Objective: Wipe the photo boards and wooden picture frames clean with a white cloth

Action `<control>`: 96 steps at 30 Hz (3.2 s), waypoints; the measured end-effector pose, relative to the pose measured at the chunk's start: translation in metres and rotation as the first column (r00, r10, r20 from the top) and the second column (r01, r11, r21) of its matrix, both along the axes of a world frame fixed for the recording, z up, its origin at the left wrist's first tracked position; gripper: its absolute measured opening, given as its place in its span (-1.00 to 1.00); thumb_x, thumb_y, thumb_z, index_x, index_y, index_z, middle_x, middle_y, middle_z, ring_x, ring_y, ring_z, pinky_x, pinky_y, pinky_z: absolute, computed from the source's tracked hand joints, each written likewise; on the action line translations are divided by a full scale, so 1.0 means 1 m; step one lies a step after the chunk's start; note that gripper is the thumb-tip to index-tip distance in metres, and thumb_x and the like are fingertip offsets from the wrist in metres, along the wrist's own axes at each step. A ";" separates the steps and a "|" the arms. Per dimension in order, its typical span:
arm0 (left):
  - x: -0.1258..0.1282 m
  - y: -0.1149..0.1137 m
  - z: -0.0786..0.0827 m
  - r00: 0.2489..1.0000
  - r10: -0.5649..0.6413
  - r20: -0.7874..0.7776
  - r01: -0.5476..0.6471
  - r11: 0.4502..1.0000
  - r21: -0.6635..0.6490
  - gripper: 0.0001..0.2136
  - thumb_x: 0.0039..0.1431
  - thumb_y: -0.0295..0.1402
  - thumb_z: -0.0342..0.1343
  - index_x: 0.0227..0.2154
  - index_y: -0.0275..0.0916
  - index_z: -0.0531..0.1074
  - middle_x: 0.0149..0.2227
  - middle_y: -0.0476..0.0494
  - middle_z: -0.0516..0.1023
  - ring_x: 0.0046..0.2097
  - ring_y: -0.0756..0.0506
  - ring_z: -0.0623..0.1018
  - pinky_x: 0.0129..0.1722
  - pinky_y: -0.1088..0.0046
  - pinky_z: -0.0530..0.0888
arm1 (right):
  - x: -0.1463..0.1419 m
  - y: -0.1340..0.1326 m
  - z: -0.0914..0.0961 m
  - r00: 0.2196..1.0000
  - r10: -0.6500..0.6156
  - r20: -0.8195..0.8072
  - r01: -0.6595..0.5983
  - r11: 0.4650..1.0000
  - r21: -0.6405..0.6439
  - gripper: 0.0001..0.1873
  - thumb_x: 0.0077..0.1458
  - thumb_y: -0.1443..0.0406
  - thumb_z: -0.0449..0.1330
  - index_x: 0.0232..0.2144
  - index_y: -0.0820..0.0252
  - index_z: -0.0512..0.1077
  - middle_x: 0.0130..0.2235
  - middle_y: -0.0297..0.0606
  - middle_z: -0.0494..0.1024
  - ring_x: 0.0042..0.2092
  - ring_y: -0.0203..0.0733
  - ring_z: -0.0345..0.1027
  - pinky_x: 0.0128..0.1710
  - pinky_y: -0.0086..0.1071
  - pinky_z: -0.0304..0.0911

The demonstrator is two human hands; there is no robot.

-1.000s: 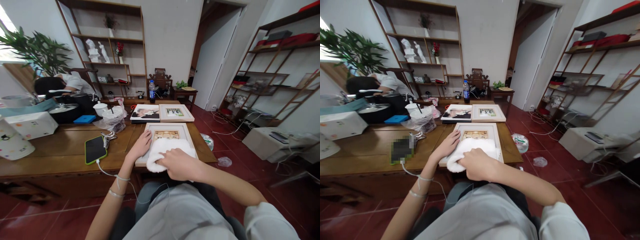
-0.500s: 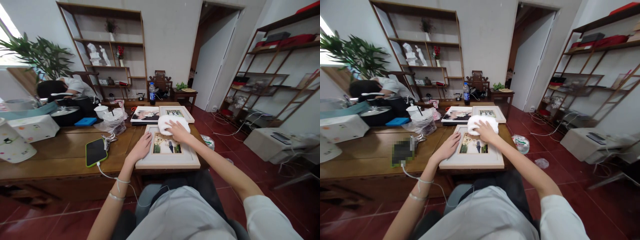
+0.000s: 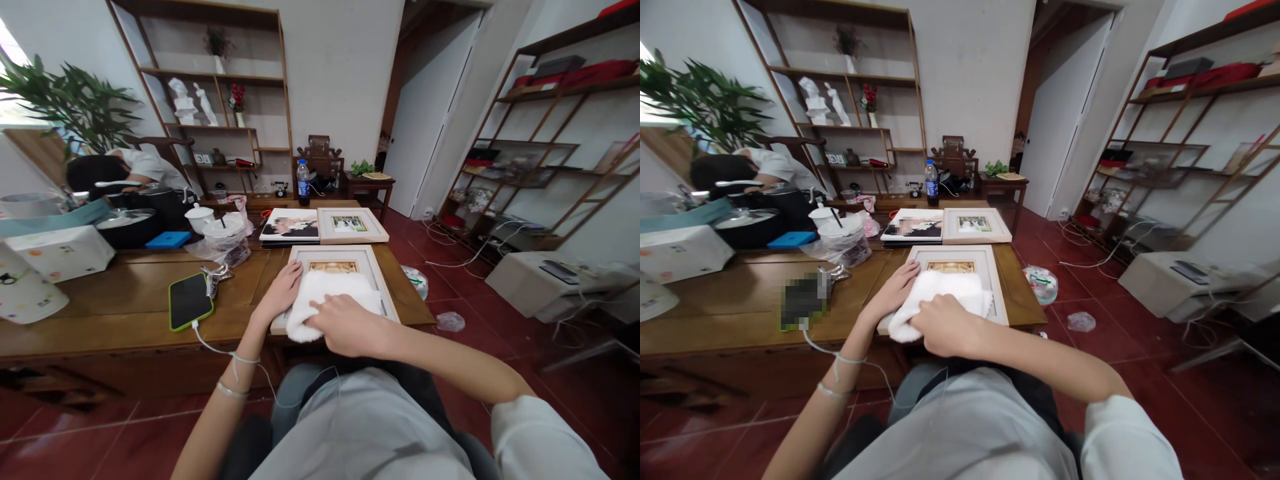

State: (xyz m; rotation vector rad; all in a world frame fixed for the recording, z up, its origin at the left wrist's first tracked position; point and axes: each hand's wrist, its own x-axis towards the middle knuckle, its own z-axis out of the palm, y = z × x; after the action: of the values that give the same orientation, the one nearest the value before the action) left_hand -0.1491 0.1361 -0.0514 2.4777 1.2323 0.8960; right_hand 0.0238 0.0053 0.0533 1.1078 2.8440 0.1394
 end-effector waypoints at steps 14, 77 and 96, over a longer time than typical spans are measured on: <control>0.001 -0.002 0.003 1.000 0.003 -0.009 -0.003 0.999 -0.032 -0.52 0.25 -0.23 -0.24 0.06 -0.43 0.32 0.19 -0.33 0.25 0.26 -0.18 0.14 0.25 0.16 0.08 | 0.041 0.082 -0.029 0.969 -0.222 -0.106 0.229 0.971 0.061 -0.41 -0.03 0.53 -0.01 0.07 0.12 0.30 0.24 -0.17 0.17 0.25 0.03 -0.05 0.14 0.02 -0.02; 0.004 -0.005 0.004 0.998 -0.023 -0.063 0.025 0.999 0.035 -0.57 0.25 -0.36 -0.26 0.10 -0.44 0.26 0.19 -0.34 0.24 0.24 -0.17 0.19 0.24 0.17 0.13 | 0.060 -0.030 -0.019 0.979 -0.199 -0.042 0.201 0.978 0.053 -0.44 -0.08 0.47 0.03 0.04 0.20 0.34 0.18 -0.01 0.26 0.18 0.19 0.08 0.11 0.08 0.03; 0.002 -0.004 0.005 0.998 -0.037 -0.053 0.038 0.999 0.016 -0.57 0.25 -0.38 -0.26 0.11 -0.44 0.25 0.20 -0.32 0.23 0.25 -0.13 0.19 0.25 0.23 0.13 | 0.081 0.119 -0.033 0.949 -0.298 -0.100 0.313 0.926 0.209 -0.43 -0.01 0.51 -0.04 0.09 0.25 0.27 0.19 -0.03 0.24 0.21 0.20 -0.06 0.10 0.16 -0.13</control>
State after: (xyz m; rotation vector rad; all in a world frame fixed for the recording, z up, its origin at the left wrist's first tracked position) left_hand -0.1470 0.1325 -0.0469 2.5445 1.1949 0.8396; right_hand 0.1045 0.1241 0.0200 1.6137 2.7153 0.4145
